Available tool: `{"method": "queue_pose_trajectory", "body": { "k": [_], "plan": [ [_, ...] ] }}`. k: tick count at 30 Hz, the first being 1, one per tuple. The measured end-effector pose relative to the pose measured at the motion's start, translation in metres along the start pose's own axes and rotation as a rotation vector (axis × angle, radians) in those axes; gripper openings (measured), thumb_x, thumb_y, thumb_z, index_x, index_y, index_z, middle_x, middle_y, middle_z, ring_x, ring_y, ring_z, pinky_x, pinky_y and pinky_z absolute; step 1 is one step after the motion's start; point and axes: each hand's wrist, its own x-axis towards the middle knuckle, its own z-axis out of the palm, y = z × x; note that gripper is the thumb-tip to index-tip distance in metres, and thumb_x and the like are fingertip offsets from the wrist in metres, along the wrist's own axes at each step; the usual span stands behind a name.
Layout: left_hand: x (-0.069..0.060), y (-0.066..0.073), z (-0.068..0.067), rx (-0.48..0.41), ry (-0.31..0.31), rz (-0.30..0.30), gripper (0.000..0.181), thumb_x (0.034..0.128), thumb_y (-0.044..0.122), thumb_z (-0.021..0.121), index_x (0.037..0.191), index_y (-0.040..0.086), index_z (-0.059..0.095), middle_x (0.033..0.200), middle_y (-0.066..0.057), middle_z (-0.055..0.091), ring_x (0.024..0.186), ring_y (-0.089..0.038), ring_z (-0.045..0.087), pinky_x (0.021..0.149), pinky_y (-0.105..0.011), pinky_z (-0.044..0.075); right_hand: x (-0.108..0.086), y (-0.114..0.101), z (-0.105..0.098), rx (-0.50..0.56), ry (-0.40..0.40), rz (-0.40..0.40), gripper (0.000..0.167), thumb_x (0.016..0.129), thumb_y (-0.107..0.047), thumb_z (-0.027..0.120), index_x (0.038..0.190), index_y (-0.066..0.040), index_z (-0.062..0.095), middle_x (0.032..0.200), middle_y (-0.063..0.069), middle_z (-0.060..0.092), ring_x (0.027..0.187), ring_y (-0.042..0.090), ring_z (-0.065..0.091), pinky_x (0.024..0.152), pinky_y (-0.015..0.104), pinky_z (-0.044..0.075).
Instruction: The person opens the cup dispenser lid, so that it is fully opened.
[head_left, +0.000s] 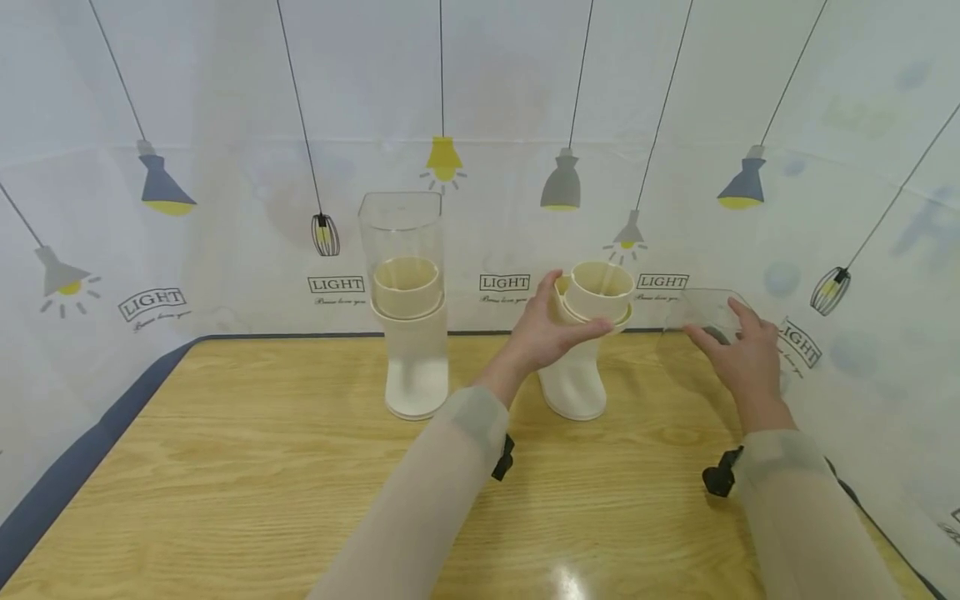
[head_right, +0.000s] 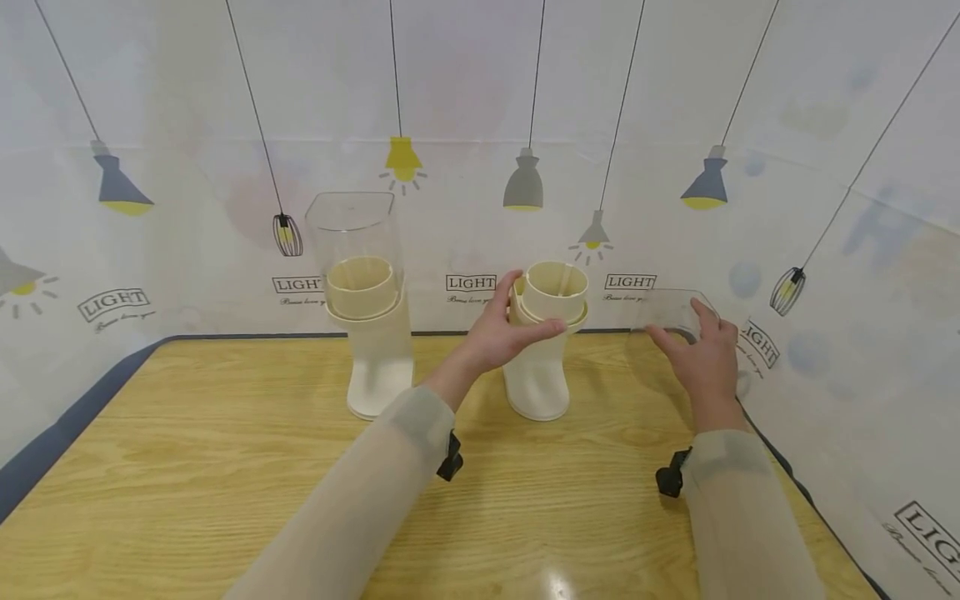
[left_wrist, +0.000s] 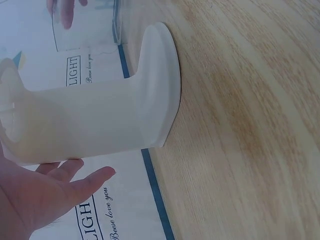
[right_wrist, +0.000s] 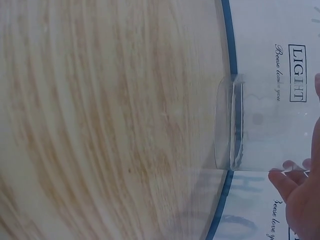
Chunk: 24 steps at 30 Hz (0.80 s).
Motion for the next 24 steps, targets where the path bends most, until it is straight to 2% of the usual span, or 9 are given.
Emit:
{"method": "queue_pose_trajectory", "body": {
  "k": [6,12,20,24],
  "plan": [
    [0.0007,-0.001,0.0019,0.0,0.005,-0.009,0.123,0.0818,0.057,0.094,0.176,0.038,0.017,0.177,-0.013,0.033,0.154,-0.034,0.045,0.126,-0.055,0.042,0.0008,-0.0006,0.0,0.0,-0.003,-0.011,0.107,0.098,-0.071,0.068,0.177,-0.018,0.019,0.171,0.038,0.021,0.145,0.057,0.044,0.115,0.071,0.044],
    [0.0,0.0003,0.0026,-0.014,0.018,0.002,0.124,0.0819,0.054,0.095,0.176,0.035,0.017,0.175,-0.014,0.036,0.148,-0.033,0.049,0.124,-0.053,0.044,0.0018,-0.001,-0.0004,0.022,-0.019,-0.027,0.106,0.099,-0.07,0.068,0.177,-0.018,0.019,0.172,0.037,0.019,0.146,0.058,0.043,0.115,0.073,0.043],
    [-0.0002,0.0005,0.0031,-0.026,0.015,-0.015,0.125,0.082,0.054,0.094,0.176,0.035,0.015,0.176,-0.014,0.034,0.149,-0.034,0.049,0.125,-0.054,0.043,0.003,0.0,0.0004,0.049,-0.03,-0.045,0.107,0.099,-0.07,0.069,0.177,-0.017,0.019,0.173,0.036,0.018,0.147,0.059,0.04,0.115,0.075,0.041],
    [-0.0002,-0.0005,0.0051,-0.028,0.014,-0.033,0.125,0.0818,0.056,0.094,0.176,0.04,0.013,0.178,-0.014,0.032,0.15,-0.033,0.048,0.126,-0.054,0.043,0.0027,0.0013,-0.0002,0.036,-0.035,-0.048,0.107,0.099,-0.07,0.068,0.177,-0.016,0.019,0.173,0.037,0.02,0.147,0.06,0.04,0.115,0.077,0.039]
  ]
}}
